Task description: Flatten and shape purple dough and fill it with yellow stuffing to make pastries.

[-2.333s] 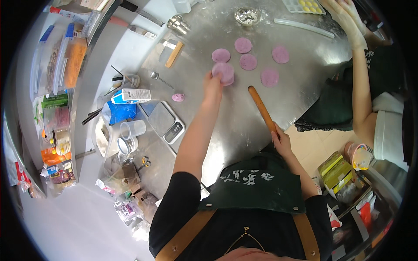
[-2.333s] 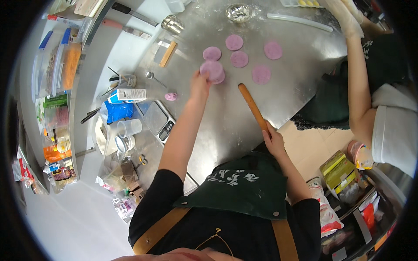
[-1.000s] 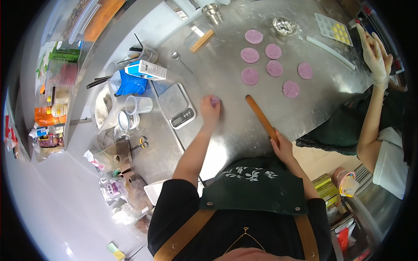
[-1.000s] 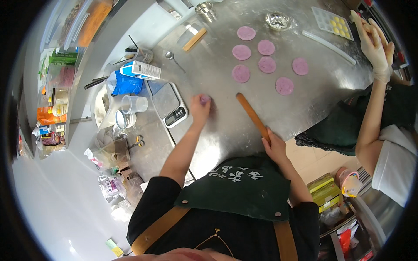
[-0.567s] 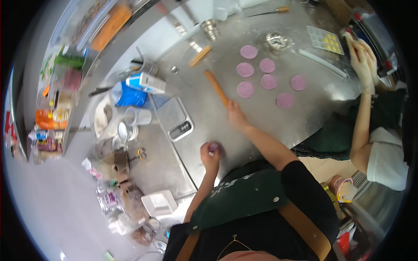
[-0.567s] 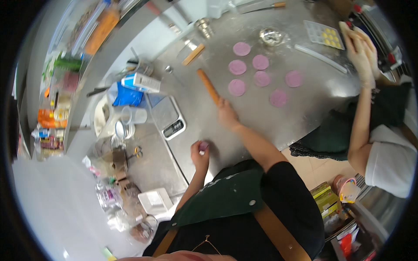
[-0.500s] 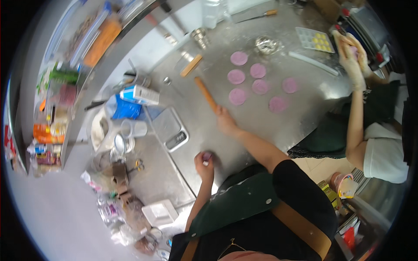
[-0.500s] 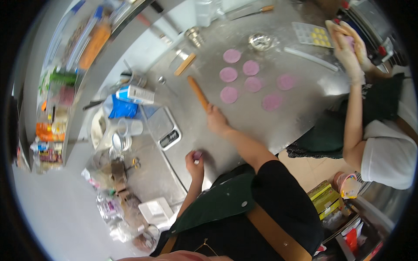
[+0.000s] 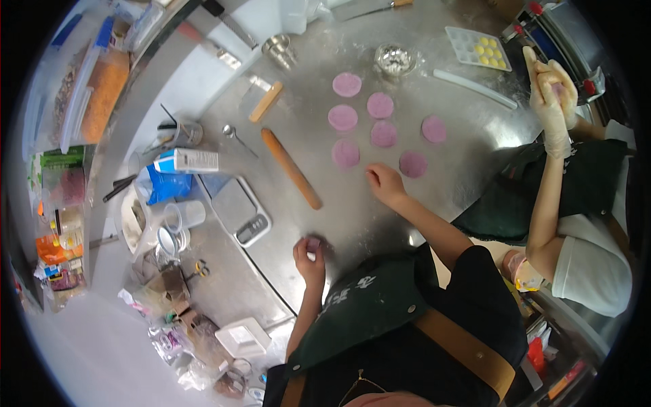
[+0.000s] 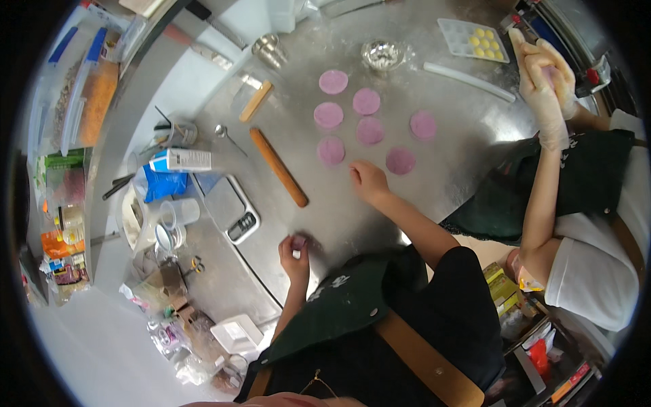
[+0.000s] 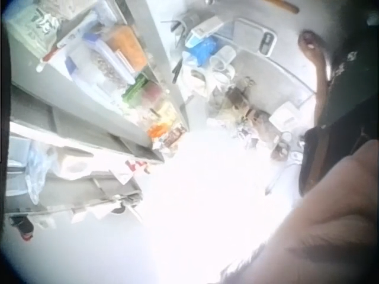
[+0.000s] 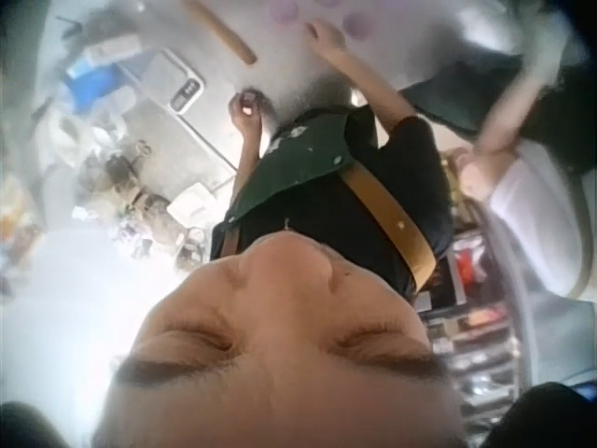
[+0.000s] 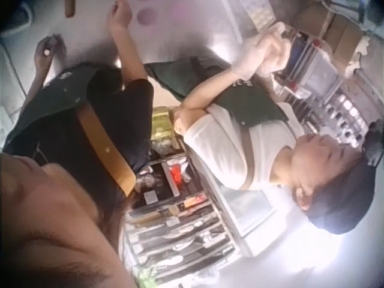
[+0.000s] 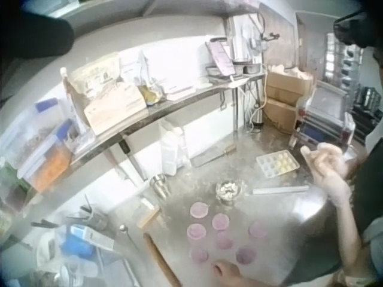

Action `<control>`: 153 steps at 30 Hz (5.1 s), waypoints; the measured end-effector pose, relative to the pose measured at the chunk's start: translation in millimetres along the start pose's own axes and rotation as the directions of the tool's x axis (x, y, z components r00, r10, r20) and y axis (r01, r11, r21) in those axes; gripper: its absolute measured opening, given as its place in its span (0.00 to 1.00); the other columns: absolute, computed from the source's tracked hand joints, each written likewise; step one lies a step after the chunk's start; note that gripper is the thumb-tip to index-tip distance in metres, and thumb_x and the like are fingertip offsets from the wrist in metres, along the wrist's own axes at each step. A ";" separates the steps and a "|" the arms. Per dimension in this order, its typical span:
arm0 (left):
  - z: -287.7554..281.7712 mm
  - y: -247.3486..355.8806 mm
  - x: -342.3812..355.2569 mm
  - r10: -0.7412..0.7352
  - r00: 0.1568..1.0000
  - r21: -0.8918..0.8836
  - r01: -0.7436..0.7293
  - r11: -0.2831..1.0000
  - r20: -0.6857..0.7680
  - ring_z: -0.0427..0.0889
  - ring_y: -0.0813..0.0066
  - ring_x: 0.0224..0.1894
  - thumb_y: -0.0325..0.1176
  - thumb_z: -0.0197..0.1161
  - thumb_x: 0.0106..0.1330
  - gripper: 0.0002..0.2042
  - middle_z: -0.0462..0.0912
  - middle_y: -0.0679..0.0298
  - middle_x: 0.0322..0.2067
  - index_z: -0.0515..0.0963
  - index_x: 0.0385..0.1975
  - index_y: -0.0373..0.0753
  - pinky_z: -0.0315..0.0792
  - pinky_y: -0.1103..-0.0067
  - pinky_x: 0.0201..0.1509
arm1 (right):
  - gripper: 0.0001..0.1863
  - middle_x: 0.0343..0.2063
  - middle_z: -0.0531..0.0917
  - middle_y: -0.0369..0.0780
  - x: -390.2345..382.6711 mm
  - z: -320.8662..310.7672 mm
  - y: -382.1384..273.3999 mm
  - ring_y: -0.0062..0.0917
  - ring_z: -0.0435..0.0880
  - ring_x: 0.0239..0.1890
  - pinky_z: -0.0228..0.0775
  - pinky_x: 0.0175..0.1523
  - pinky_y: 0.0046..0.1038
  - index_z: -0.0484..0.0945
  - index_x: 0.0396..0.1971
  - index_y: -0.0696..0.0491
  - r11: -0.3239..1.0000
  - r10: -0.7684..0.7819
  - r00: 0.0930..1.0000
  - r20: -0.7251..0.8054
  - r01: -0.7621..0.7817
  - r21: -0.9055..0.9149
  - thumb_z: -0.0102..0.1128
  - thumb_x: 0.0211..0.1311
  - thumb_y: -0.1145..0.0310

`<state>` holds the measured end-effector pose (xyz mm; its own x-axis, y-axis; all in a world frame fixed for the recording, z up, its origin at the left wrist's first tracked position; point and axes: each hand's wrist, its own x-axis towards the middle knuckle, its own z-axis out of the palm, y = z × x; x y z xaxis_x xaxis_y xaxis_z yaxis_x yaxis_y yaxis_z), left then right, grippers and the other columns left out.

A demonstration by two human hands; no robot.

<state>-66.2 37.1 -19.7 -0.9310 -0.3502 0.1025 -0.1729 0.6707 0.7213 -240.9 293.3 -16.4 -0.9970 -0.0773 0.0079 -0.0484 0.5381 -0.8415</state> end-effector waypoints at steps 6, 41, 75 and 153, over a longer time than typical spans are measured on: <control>22.3 34.8 15.6 0.049 0.997 -0.064 -0.046 0.997 0.051 0.79 0.62 0.35 0.25 0.66 0.54 0.16 0.76 0.52 0.44 0.76 0.43 0.35 0.74 0.71 0.43 | 0.17 0.46 0.78 0.48 -68.1 20.4 7.0 0.46 0.76 0.47 0.70 0.51 0.39 0.75 0.48 0.57 0.996 -0.088 0.995 -0.040 0.089 0.001 0.57 0.58 0.70; -25.7 -22.2 -16.3 0.038 0.999 -0.124 -0.036 0.992 0.013 0.80 0.67 0.43 0.23 0.69 0.53 0.18 0.77 0.56 0.44 0.76 0.45 0.36 0.78 0.75 0.44 | 0.38 0.70 0.53 0.49 -106.9 36.1 5.0 0.42 0.47 0.73 0.38 0.72 0.51 0.63 0.66 0.50 0.648 -0.268 0.885 0.380 0.457 -0.609 0.53 0.61 0.43; 53.1 18.7 9.1 0.022 0.890 -0.475 0.222 0.851 0.455 0.59 0.59 0.70 0.15 0.41 0.53 0.35 0.59 0.49 0.67 0.55 0.68 0.32 0.53 0.73 0.72 | 0.29 0.62 0.69 0.50 -123.4 100.0 -18.9 0.31 0.69 0.64 0.60 0.67 0.28 0.58 0.66 0.63 0.860 0.164 0.962 0.218 -0.248 0.447 0.47 0.63 0.82; 20.1 16.3 -0.8 0.467 0.692 0.072 -0.597 0.799 0.551 0.62 0.46 0.67 0.25 0.50 0.59 0.30 0.64 0.39 0.63 0.56 0.63 0.20 0.56 0.60 0.70 | 0.30 0.58 0.72 0.54 -136.7 54.6 -48.2 0.41 0.69 0.64 0.57 0.69 0.37 0.69 0.56 0.69 0.617 -0.403 0.749 0.526 0.647 -0.448 0.52 0.52 0.69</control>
<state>-74.8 61.5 -21.9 -0.9017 0.4314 0.0307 0.3948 0.7921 0.4656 -99.0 232.2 -6.5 -0.6952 -0.7162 0.0612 -0.7020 0.6582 -0.2721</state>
